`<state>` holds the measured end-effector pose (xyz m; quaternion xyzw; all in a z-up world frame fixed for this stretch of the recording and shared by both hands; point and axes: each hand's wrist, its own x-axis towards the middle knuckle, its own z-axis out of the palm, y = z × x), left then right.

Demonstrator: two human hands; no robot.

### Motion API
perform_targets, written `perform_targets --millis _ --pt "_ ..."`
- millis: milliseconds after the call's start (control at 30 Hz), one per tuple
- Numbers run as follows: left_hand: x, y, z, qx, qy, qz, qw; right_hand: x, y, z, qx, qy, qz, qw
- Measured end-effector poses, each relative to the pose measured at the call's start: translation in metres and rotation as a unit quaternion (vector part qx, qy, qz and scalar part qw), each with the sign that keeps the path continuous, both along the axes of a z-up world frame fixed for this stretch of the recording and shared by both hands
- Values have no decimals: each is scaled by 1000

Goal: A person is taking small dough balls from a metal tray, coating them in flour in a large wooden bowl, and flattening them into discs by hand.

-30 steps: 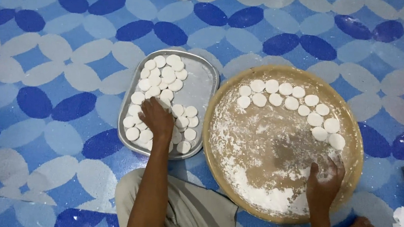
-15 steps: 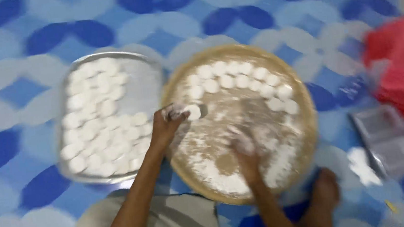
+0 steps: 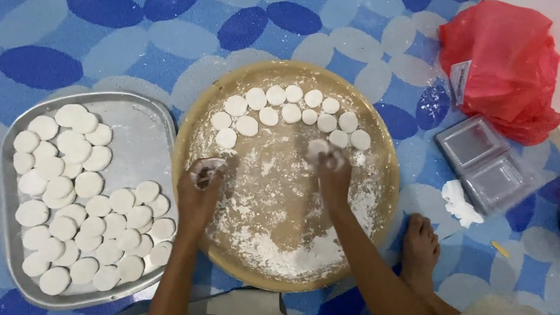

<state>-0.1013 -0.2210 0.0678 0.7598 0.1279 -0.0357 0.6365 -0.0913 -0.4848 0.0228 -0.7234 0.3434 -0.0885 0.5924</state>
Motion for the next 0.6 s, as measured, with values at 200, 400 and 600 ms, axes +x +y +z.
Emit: perform_targets --millis 200,400,600 --pt "2 -6 9 5 31 -4 1000 -5 -5 -19 -556 94 319 762" --pt "2 0 8 28 -7 -41 999 0 13 -9 -531 -67 297 791" --pt "6 26 11 66 -94 54 992 9 5 -52 -555 15 341 758"
